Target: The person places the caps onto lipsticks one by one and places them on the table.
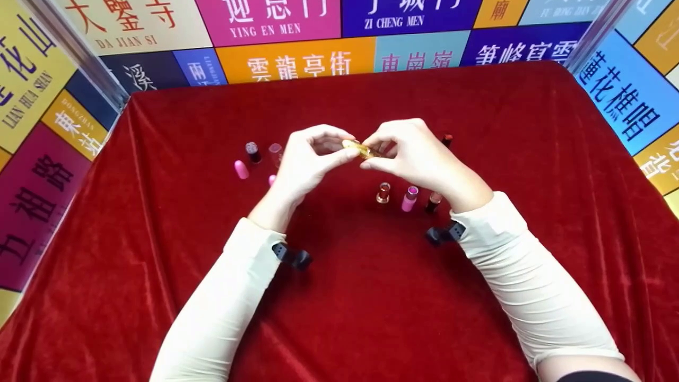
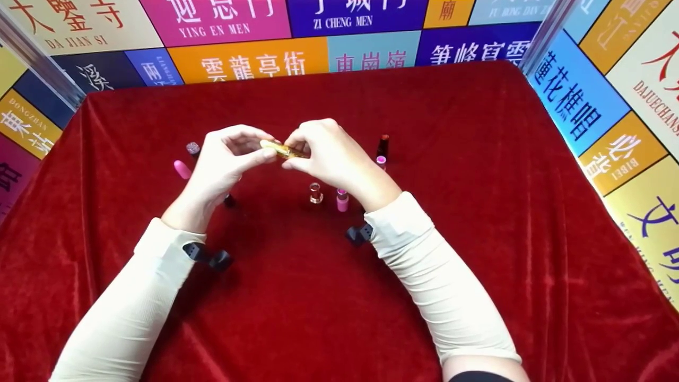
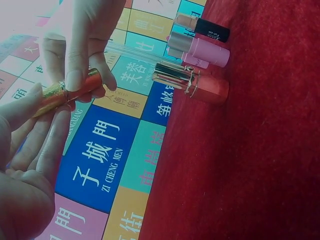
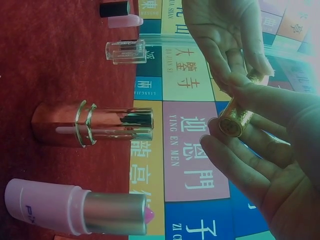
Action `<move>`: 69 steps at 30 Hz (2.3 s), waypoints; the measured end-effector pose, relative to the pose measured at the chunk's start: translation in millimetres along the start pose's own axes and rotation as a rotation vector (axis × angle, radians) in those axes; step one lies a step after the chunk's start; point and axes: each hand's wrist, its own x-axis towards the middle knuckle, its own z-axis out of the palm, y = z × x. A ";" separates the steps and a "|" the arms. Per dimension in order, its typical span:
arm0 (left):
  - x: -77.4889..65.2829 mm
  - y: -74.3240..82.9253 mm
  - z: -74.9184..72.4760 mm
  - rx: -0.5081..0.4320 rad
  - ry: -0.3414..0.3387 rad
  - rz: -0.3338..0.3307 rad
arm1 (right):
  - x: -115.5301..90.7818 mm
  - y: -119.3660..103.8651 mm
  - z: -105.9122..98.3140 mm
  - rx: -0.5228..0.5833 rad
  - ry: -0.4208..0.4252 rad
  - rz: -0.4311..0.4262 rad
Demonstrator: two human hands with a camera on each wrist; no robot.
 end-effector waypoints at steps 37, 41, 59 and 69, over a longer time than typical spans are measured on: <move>0.2 0.1 -1.6 -0.009 -0.013 -0.003 | -0.1 -3.3 1.2 0.002 0.018 -0.017; -0.3 0.5 -1.8 -0.022 -0.013 -0.007 | 0.0 -2.9 2.3 0.014 0.023 -0.017; 4.8 3.6 -13.8 -0.156 0.029 -0.006 | -4.1 3.9 -32.6 0.071 0.110 0.064; 23.2 10.6 -44.4 0.001 0.132 0.016 | -31.4 54.6 -87.4 0.114 0.053 0.262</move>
